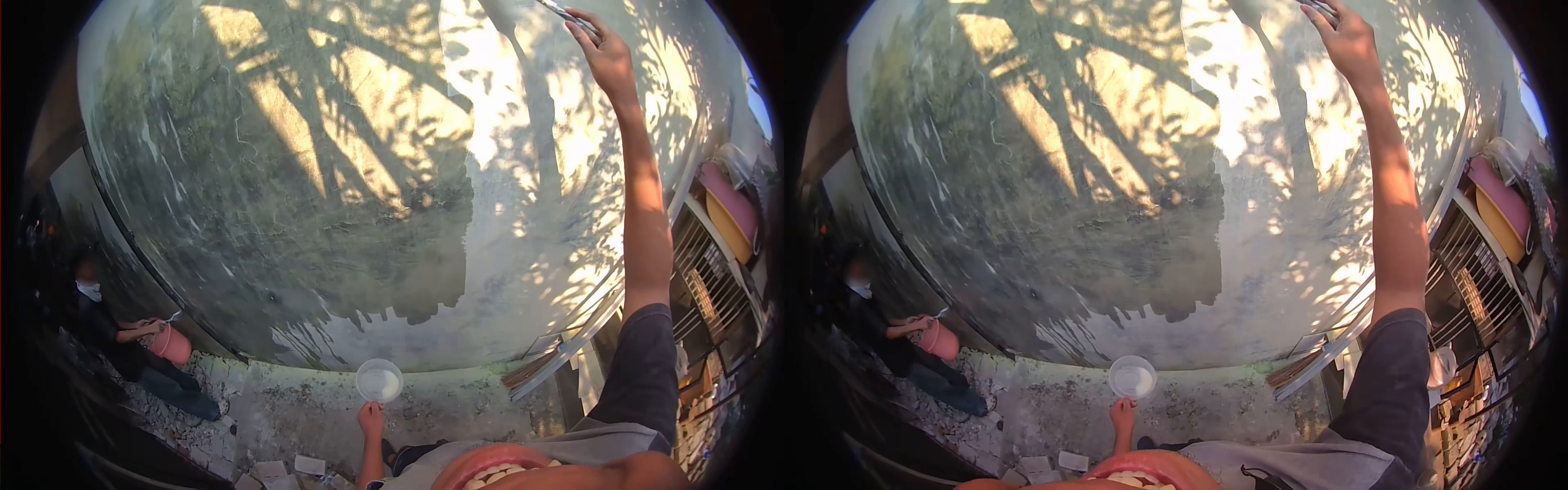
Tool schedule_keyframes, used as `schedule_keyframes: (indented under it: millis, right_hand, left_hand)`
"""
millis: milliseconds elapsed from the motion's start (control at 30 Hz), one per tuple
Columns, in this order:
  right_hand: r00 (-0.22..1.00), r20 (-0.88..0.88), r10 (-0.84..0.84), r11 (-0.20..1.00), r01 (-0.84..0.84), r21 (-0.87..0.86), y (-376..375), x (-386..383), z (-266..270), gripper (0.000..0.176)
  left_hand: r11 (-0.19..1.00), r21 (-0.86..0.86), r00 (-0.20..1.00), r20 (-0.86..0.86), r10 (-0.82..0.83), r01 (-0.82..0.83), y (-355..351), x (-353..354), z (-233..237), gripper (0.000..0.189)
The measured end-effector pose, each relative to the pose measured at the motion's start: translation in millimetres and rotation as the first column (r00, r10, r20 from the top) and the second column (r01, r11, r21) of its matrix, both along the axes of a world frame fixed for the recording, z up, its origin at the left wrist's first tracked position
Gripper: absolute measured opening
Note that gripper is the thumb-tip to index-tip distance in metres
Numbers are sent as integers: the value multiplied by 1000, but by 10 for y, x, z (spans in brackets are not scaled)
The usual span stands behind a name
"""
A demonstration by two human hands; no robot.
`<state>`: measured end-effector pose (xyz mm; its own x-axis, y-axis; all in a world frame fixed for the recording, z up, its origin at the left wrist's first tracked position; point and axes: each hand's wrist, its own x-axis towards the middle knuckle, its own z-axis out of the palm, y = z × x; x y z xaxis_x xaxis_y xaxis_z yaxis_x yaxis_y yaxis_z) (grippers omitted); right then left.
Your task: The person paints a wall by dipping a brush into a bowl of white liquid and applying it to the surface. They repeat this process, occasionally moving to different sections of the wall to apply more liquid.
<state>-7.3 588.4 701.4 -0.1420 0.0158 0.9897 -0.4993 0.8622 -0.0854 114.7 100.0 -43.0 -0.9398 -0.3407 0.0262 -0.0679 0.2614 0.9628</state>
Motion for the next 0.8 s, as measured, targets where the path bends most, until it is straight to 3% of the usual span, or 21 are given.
schedule_keyframes:
  millis: [67, 100, 167, 267, 400, 467, 533, 600, 633, 667, 733, 767, 800]
  right_hand:
    - [969, -210, 133, 990, -118, 79, -102, -122, 323, 30]
    - [968, -212, 133, 990, -118, 82, -148, -143, 493, 30]
    - [940, -286, -187, 954, 244, 176, -381, -108, 802, 29]
    - [926, -281, -254, 917, 323, 234, -570, -310, 1076, 29]
    - [945, -121, -304, 920, 324, 221, -913, -303, 889, 23]
    - [893, -150, -425, 798, 447, 405, -946, -399, 697, 21]
    - [885, -212, -415, 751, 464, 470, -890, -372, 426, 18]
    - [906, 64, -419, 668, 260, 698, -902, -315, 211, 20]
    - [855, 139, -499, 685, 291, 668, -968, -237, -19, 21]
    - [714, 317, -625, 657, 261, 707, -1241, 24, -111, 19]
    - [603, 448, -660, 641, 140, 755, -1226, 44, -297, 21]
    - [623, 507, -596, 671, 39, 740, -1183, 47, -365, 19]
    - [618, 511, -598, 672, 40, 739, -1167, 65, -370, 19]
  left_hand:
    - [1000, 20, 1000, -21, 21, -20, -20, 82, 165, 29]
    - [1000, 23, 1000, -23, 20, -20, -35, 62, 148, 29]
    - [998, -49, 999, -5, 46, -46, -132, 79, 81, 29]
    - [997, -54, 998, -23, 53, -54, -219, 43, 45, 29]
    - [996, -47, 997, -19, 70, -71, -233, 12, 64, 29]
    - [999, 10, 998, -37, 49, -49, -255, -58, -120, 30]
    - [999, -6, 998, -40, 39, -40, -248, -70, -190, 31]
    - [999, -20, 999, -40, 29, -30, -220, -40, -219, 31]
    - [1000, -6, 1000, -23, 21, -21, -204, -33, -187, 31]
    - [1000, 5, 1000, -6, 11, -11, -193, -21, -149, 32]
    - [1000, -4, 1000, -4, -3, 3, -154, -21, -90, 31]
    - [1000, -10, 1000, -15, -11, 11, -134, -37, -52, 31]
    - [1000, -12, 1000, -12, -16, 16, -111, -52, -12, 31]
